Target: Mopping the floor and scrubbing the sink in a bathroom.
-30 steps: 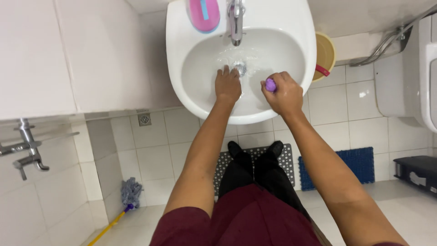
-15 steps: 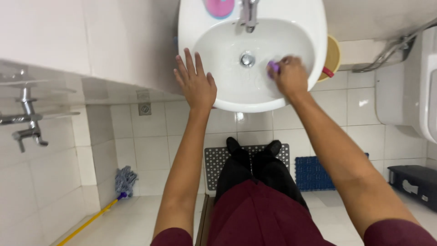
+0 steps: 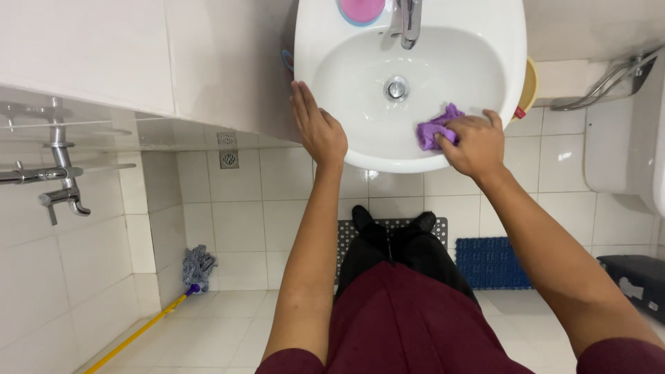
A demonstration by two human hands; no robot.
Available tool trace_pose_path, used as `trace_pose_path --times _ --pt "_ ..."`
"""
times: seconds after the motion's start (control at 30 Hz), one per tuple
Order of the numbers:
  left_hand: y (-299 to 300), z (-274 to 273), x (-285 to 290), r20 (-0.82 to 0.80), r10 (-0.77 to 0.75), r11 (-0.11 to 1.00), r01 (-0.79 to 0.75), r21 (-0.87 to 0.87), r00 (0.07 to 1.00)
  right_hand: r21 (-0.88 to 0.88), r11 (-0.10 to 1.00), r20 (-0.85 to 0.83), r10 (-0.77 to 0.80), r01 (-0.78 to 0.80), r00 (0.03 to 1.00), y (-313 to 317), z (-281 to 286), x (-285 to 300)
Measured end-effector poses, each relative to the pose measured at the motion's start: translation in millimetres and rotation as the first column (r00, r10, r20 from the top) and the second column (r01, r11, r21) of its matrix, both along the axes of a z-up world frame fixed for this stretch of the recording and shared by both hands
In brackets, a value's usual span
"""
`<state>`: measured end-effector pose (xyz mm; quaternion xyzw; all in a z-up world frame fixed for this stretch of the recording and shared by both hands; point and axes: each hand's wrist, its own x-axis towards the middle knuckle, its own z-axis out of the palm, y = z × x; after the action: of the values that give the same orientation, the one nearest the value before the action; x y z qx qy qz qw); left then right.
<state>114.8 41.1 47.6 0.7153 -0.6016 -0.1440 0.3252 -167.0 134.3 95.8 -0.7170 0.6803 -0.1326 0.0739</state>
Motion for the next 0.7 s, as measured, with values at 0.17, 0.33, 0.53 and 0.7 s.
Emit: trace_pose_path --times 0.17,0.33,0.53,0.7 --pt "-1 -7 3 -0.055 0.009 1.0 -0.01 -0.02 0.998 0.538 0.84 -0.196 0.04 0.073 0.98 -16 -32 -19" --pt "2 -2 4 -0.322 0.031 0.999 -0.04 -0.022 0.946 0.812 0.583 -0.196 0.241 0.019 0.95 -61 -7 23" --pt "3 -9 7 -0.387 0.032 0.998 -0.053 -0.043 0.922 0.644 0.568 0.687 -0.136 -0.512 0.714 -112 -47 169" --pt "0 -8 9 -0.373 0.005 0.997 -0.032 -0.068 0.928 0.461 0.869 0.81 -0.329 -0.181 0.485 -162 -121 217"
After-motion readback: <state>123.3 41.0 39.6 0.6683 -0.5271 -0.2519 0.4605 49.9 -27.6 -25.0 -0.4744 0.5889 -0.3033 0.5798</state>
